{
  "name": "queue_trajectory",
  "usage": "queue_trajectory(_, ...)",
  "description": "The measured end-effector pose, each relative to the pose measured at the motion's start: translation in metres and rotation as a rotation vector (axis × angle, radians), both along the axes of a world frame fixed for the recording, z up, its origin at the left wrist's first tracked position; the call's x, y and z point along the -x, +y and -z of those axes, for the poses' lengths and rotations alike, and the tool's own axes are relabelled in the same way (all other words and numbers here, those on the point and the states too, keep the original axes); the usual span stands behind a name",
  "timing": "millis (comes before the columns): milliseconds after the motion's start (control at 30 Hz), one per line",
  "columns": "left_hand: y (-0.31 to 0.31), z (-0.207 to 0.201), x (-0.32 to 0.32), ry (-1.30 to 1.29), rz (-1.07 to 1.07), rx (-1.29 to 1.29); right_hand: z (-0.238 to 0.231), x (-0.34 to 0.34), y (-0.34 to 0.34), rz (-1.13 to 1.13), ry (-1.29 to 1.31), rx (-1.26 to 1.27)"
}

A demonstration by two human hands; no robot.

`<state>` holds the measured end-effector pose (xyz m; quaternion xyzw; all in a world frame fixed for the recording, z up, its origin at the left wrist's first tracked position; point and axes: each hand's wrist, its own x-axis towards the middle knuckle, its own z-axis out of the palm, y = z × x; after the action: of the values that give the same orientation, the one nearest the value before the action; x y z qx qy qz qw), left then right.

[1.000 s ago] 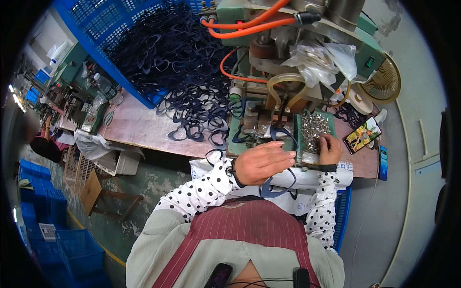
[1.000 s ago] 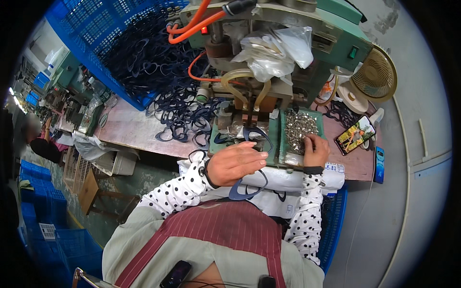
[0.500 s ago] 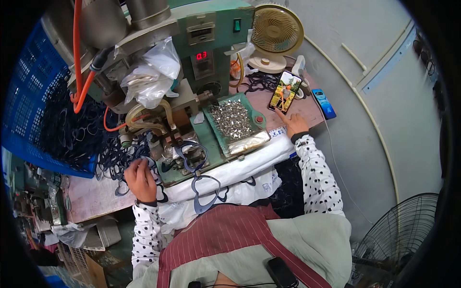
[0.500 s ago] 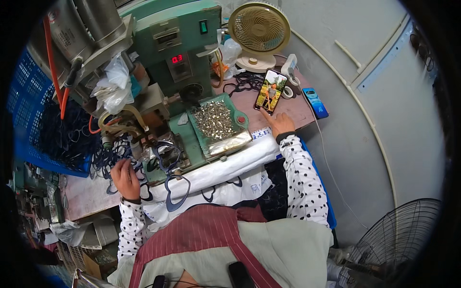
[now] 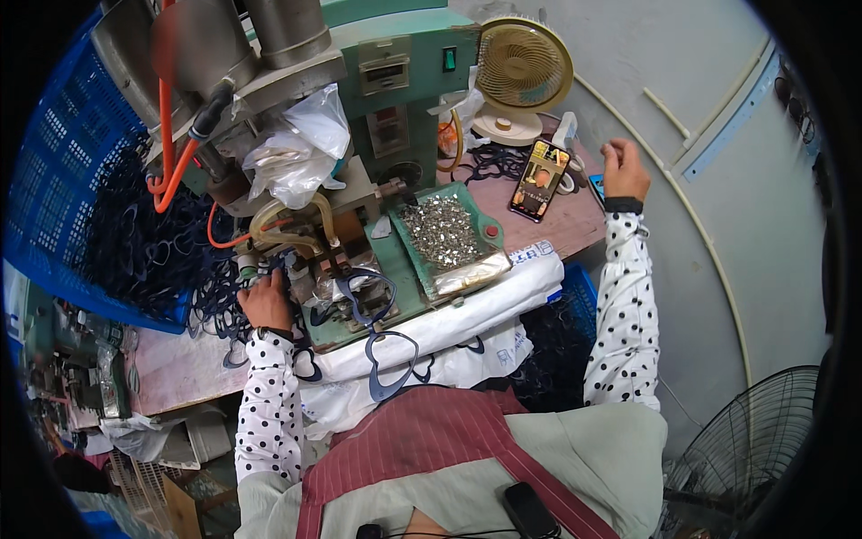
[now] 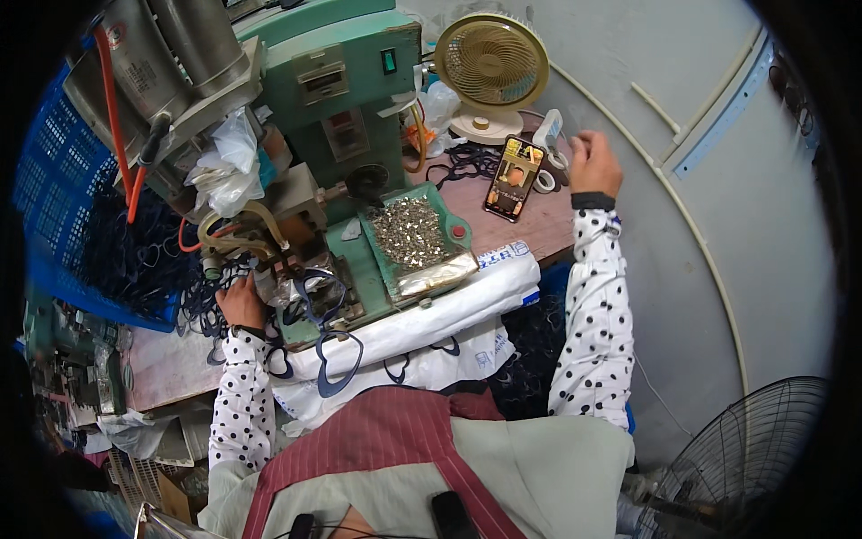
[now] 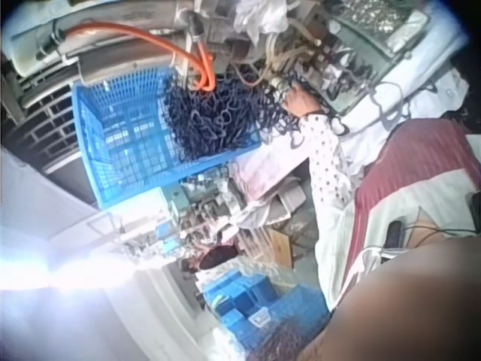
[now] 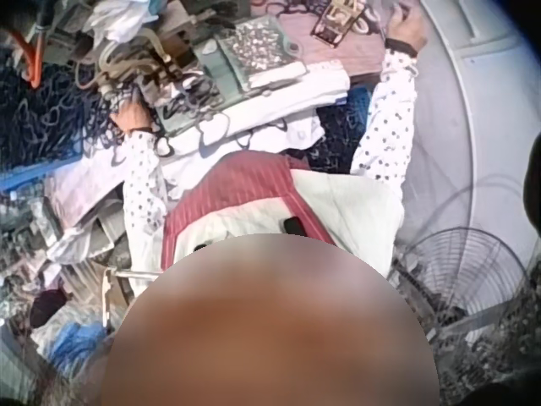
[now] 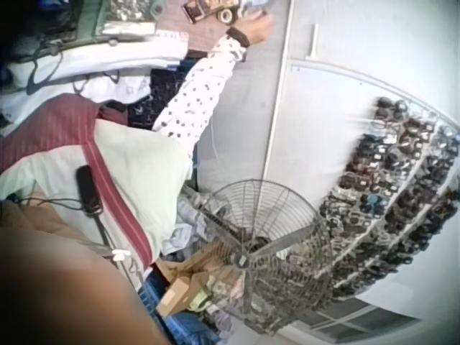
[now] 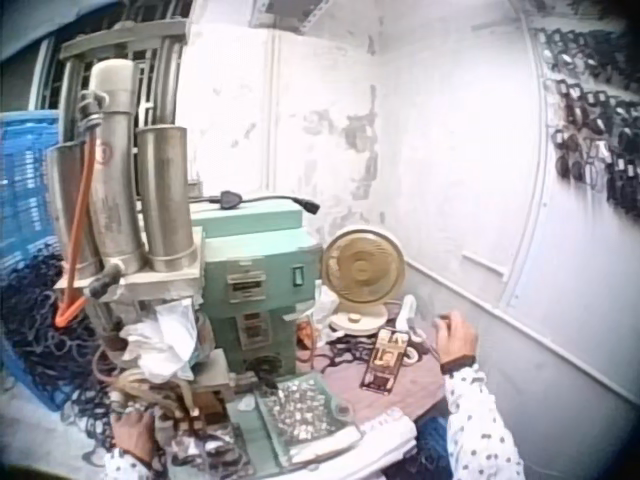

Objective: The person repeatedly picks dark blue flexible loops from a blue basket, places them into a small press machine, and adds small metal pieces before operating the press. The person then removes the assembled parts and places them on the table. This cycle repeats throughout the clip.

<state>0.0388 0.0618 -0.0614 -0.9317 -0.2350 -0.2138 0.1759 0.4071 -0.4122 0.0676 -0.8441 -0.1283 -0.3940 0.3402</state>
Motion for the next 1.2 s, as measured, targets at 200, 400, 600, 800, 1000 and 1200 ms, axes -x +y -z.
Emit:
queue_trajectory(200, 0.032, -0.045, 0.005, 0.039, -0.082, 0.095, 0.059, 0.087, 0.079, -0.386, 0.187, -0.155)
queue_trajectory(400, 0.063, -0.099, 0.037, 0.067, -0.127, 0.508, 0.108, 0.149, 0.139, -0.596, 0.46, -0.336)
queue_trajectory(600, 0.111, -0.032, 0.073, 0.277, -0.228, 0.646, 0.077, 0.171, 0.172, -0.709, 0.326, -0.3)
queue_trajectory(800, 0.096, -0.05, 0.07, -0.853, -0.013, 1.277, 0.052, 0.189, 0.187, -0.897, 0.437, -0.432)
queue_trajectory(1000, 0.014, -0.056, 0.06, 0.022, -0.173, 0.489, 0.026, 0.215, 0.204, -0.967, 0.381, -0.28)
queue_trajectory(1200, -0.039, -0.132, 0.061, -0.767, 0.513, 0.302, 0.018, 0.236, 0.222, -0.872, 0.271, -0.172)
